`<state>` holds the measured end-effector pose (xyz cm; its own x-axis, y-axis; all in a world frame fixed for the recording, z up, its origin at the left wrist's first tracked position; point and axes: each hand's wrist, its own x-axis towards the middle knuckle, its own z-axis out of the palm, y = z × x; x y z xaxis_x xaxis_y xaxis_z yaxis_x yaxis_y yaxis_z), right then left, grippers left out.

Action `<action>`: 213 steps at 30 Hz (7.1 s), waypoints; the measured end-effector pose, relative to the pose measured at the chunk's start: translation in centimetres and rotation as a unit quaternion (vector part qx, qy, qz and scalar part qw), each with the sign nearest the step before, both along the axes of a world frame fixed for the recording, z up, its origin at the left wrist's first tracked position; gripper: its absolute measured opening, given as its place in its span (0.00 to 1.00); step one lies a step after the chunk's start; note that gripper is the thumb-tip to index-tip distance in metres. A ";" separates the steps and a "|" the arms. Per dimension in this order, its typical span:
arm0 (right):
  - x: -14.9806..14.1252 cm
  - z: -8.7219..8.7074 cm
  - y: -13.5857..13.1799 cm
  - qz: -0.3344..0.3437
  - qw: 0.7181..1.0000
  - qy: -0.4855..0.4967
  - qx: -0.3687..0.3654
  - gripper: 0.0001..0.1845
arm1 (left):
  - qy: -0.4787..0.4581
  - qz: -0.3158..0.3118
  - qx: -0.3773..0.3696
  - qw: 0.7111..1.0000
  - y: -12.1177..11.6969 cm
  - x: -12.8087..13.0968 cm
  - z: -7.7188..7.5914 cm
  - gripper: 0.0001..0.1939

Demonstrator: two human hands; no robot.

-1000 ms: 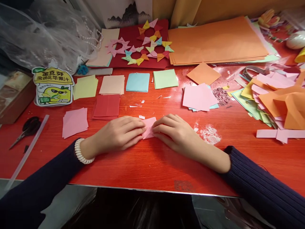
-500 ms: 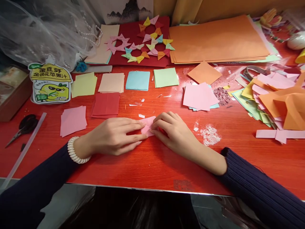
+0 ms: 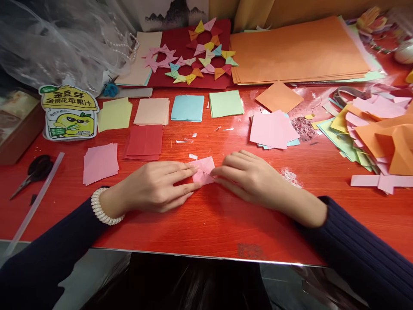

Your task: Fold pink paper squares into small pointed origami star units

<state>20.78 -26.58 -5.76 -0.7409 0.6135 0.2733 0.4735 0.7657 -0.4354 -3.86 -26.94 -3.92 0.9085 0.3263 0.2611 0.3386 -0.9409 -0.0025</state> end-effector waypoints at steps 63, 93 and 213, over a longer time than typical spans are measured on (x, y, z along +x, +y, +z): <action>-1.5 0.2 -0.7 0.002 0.998 0.018 0.055 0.12 | -0.018 0.157 0.043 0.987 -2.2 1.3 -0.9 0.07; -4.1 -0.2 -0.7 -0.201 0.979 0.004 -0.023 0.06 | -0.040 0.344 -0.239 0.907 -1.4 2.5 -0.8 0.13; 0.3 0.1 -1.2 -0.027 0.978 -0.163 0.124 0.17 | 0.054 0.116 0.109 0.986 -2.4 1.9 0.5 0.08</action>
